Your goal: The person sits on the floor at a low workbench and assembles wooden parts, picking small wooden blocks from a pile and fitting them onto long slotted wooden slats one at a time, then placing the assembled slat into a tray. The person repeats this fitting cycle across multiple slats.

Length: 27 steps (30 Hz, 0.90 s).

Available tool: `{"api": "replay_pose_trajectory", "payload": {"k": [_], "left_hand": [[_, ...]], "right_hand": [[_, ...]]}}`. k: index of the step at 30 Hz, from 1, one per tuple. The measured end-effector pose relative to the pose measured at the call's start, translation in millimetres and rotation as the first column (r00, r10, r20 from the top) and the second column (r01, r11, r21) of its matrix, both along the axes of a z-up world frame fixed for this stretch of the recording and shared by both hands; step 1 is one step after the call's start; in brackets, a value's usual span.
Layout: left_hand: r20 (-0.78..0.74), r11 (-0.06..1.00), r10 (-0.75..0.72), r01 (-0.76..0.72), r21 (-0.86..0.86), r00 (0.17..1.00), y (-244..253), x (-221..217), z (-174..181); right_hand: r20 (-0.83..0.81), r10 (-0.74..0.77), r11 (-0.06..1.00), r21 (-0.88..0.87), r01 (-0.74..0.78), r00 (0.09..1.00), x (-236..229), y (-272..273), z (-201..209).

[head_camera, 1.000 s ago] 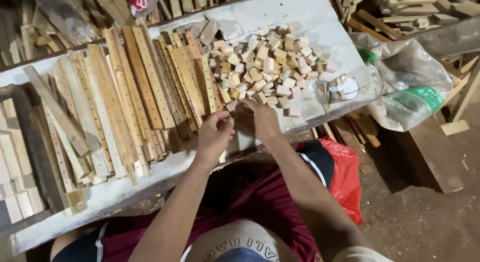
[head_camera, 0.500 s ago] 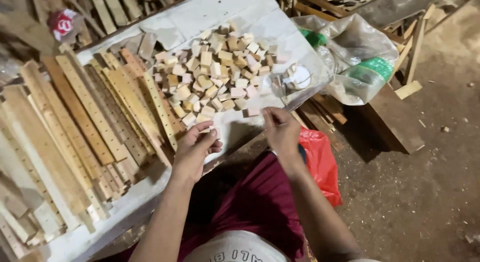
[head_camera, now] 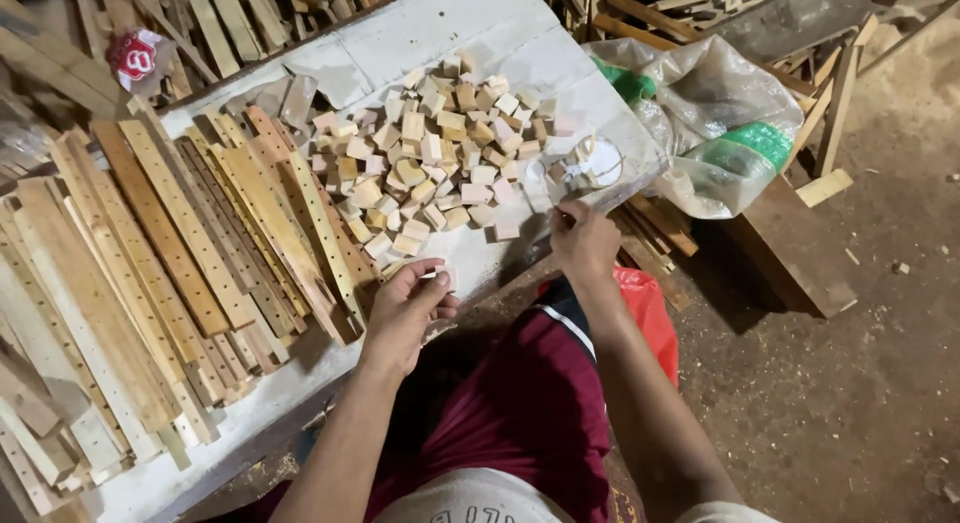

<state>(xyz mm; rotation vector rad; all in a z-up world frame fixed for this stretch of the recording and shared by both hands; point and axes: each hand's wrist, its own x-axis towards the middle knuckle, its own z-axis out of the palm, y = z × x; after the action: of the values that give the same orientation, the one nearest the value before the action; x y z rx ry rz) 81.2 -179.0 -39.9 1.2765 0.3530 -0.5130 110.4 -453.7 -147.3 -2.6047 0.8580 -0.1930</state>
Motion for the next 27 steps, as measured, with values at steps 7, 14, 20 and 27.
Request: {"api": "replay_pose_trajectory", "payload": {"k": [7,14,20,27], "left_hand": [[-0.005,1.000,-0.010,0.010,0.003,1.000,-2.5,-1.6,0.6],[0.010,1.000,0.013,-0.013,-0.019,1.000,2.5,-2.9,-5.3],[0.026,0.999,0.003,-0.002,-0.043,1.000,0.9,-1.9,-5.0],[0.003,0.962,0.052,-0.049,-0.269,0.999,-6.4,1.5,1.8]], "right_hand": [[0.042,-0.003,0.992,0.123,-0.002,0.999,9.6,11.9,24.0],[0.193,0.001,0.953,0.299,-0.060,0.981,8.9,11.0,23.4],[0.200,-0.156,0.772,0.635,-0.007,0.967,19.3,-19.8,-12.6],[0.234,-0.161,0.659,0.749,-0.072,0.959,-17.6,22.9,91.2]]}}
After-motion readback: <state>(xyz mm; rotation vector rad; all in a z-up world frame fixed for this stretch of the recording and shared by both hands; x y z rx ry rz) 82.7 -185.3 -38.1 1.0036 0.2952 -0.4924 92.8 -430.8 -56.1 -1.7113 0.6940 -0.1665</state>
